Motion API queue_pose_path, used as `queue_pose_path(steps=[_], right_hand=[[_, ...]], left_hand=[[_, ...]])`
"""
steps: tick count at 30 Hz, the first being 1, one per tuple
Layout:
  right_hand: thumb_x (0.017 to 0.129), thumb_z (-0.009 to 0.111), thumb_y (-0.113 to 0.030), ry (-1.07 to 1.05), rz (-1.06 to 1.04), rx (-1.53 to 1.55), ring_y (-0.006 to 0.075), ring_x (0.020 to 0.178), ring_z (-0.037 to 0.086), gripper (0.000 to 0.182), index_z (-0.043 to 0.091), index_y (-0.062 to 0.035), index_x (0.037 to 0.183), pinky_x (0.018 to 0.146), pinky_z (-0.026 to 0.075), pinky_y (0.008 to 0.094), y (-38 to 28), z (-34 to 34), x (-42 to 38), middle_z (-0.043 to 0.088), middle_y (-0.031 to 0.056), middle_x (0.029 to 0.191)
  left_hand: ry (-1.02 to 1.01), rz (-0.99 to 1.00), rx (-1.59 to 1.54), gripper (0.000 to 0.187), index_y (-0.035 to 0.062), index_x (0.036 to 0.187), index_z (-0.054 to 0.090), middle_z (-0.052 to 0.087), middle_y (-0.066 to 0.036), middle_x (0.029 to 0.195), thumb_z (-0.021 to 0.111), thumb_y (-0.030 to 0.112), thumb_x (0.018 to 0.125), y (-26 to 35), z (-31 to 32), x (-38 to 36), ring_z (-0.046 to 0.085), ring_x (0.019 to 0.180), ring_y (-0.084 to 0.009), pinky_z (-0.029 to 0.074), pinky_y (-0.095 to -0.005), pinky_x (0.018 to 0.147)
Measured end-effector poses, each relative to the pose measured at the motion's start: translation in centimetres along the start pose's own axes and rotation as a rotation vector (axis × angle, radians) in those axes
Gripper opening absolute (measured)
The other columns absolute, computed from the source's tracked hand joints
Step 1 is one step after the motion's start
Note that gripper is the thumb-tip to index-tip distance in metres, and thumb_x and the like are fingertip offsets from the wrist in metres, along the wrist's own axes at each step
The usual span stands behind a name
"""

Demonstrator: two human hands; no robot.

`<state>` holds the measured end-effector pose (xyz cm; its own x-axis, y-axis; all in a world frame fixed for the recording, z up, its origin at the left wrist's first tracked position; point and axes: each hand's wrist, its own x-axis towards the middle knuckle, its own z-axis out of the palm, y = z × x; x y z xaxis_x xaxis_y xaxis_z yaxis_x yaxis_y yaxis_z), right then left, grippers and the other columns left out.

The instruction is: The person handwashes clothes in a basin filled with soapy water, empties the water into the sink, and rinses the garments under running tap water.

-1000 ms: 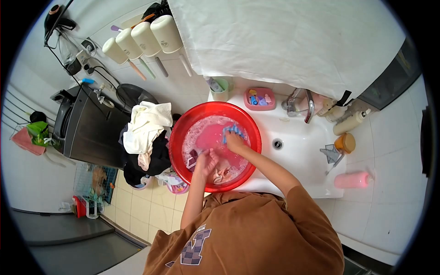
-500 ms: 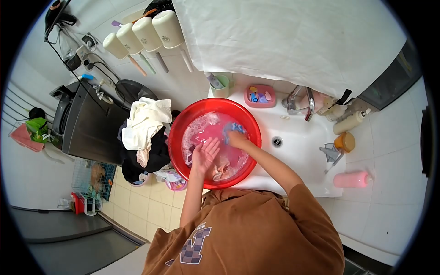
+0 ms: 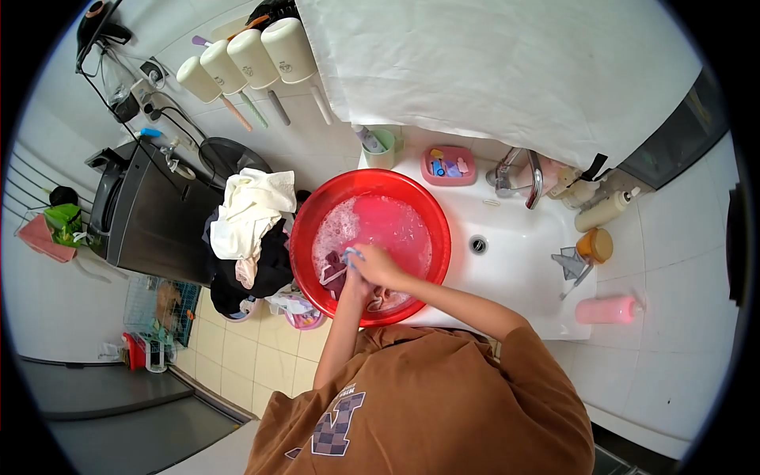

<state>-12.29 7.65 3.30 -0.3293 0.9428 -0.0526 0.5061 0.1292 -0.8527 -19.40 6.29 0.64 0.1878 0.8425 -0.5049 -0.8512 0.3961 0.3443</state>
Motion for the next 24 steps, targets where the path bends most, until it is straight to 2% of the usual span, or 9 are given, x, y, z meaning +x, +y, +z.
queue_pose_path(steps=[3, 4, 8, 12, 17, 19, 21, 23, 24], right_hand=[[0.077, 0.048, -0.036, 0.269, -0.114, -0.350, 0.0434, 0.075, 0.053, 0.032, 0.052, -0.0046, 0.085, 0.078, 0.036, 0.0501, -2.2, 2.9, -1.4, 0.056, 0.0244, 0.078], [0.077, 0.048, -0.035, 0.117, -0.262, -0.292, 0.0406, 0.071, 0.055, 0.031, 0.051, -0.0048, 0.083, 0.073, 0.039, 0.0488, -1.8, 2.0, -2.0, 0.057, 0.0228, 0.074], [0.081, 0.046, -0.031, 0.057, -0.400, -0.364, 0.0396, 0.068, 0.054, 0.032, 0.053, -0.0003, 0.074, 0.059, 0.041, 0.0463, -1.9, 1.0, -2.5, 0.054, 0.0249, 0.070], [0.083, 0.040, -0.029, 0.063, -0.201, -0.182, 0.0361, 0.053, 0.054, 0.038, 0.056, -0.0012, 0.062, 0.051, 0.043, 0.0446, 0.2, -0.1, 0.7, 0.051, 0.0224, 0.055], [0.083, 0.039, -0.029, 0.113, -0.080, -0.153, 0.0372, 0.052, 0.054, 0.040, 0.056, 0.0012, 0.063, 0.051, 0.043, 0.0450, -0.3, 0.0, -0.4, 0.052, 0.0233, 0.055], [0.083, 0.039, -0.032, 0.119, -0.158, -0.129, 0.0399, 0.056, 0.052, 0.043, 0.056, 0.0017, 0.064, 0.053, 0.042, 0.0449, -1.1, -0.3, -1.5, 0.051, 0.0251, 0.060], [0.083, 0.039, -0.033, 0.143, -0.176, -0.077, 0.0403, 0.057, 0.052, 0.041, 0.057, 0.0012, 0.066, 0.053, 0.041, 0.0455, 0.1, -0.2, -0.8, 0.051, 0.0245, 0.061], [0.083, 0.039, -0.032, 0.082, 0.002, -0.046, 0.0401, 0.057, 0.052, 0.041, 0.057, 0.0005, 0.068, 0.053, 0.041, 0.0455, 1.1, -1.5, 1.0, 0.052, 0.0241, 0.062], [0.083, 0.039, -0.032, 0.108, -0.034, -0.108, 0.0394, 0.059, 0.053, 0.040, 0.058, 0.0001, 0.069, 0.055, 0.042, 0.0453, 3.0, -1.5, 2.1, 0.052, 0.0243, 0.063]], left_hand=[[-0.022, 0.063, -0.038, 0.027, 0.0076, 0.095, 0.048, 0.053, -0.007, 0.089, 0.037, 0.030, 0.084, 0.3, -1.4, 0.6, 0.052, 0.083, -0.0176, 0.043, -0.0321, 0.076], [-0.039, 0.076, -0.038, 0.027, 0.0076, 0.094, 0.048, 0.053, -0.007, 0.088, 0.037, 0.030, 0.084, 0.5, -2.0, 0.7, 0.052, 0.082, -0.0176, 0.043, -0.0320, 0.076], [0.050, 0.131, -0.002, 0.025, 0.0080, 0.092, 0.048, 0.053, -0.007, 0.086, 0.038, 0.029, 0.084, 0.3, -2.3, 1.1, 0.052, 0.079, -0.0174, 0.044, -0.0315, 0.073], [0.195, 0.186, 0.077, 0.024, 0.0084, 0.090, 0.049, 0.053, -0.006, 0.083, 0.039, 0.029, 0.084, -0.1, -1.8, 1.8, 0.052, 0.076, -0.0172, 0.044, -0.0310, 0.070], [0.212, 0.256, 0.078, 0.022, 0.0087, 0.087, 0.049, 0.053, -0.006, 0.081, 0.039, 0.028, 0.084, 0.1, -4.8, 3.7, 0.053, 0.073, -0.0171, 0.045, -0.0305, 0.067], [-0.094, 0.266, 0.170, 0.021, 0.0100, 0.079, 0.049, 0.051, -0.003, 0.070, 0.039, 0.027, 0.085, 1.1, -7.9, 5.0, 0.053, 0.064, -0.0162, 0.045, -0.0284, 0.059], [-0.115, 0.238, 0.113, 0.024, 0.0093, 0.078, 0.051, 0.051, -0.002, 0.066, 0.037, 0.028, 0.086, 0.8, -6.0, 4.6, 0.053, 0.059, -0.0145, 0.044, -0.0271, 0.055], [0.367, 0.168, 0.294, 0.028, 0.0072, 0.081, 0.051, 0.053, -0.003, 0.068, 0.036, 0.030, 0.087, 0.1, -0.6, 2.5, 0.053, 0.060, -0.0140, 0.044, -0.0274, 0.056], [0.356, 0.151, 0.332, 0.030, 0.0047, 0.084, 0.052, 0.055, -0.005, 0.073, 0.035, 0.030, 0.087, 0.0, 0.5, 1.5, 0.054, 0.063, -0.0163, 0.045, -0.0297, 0.057]])
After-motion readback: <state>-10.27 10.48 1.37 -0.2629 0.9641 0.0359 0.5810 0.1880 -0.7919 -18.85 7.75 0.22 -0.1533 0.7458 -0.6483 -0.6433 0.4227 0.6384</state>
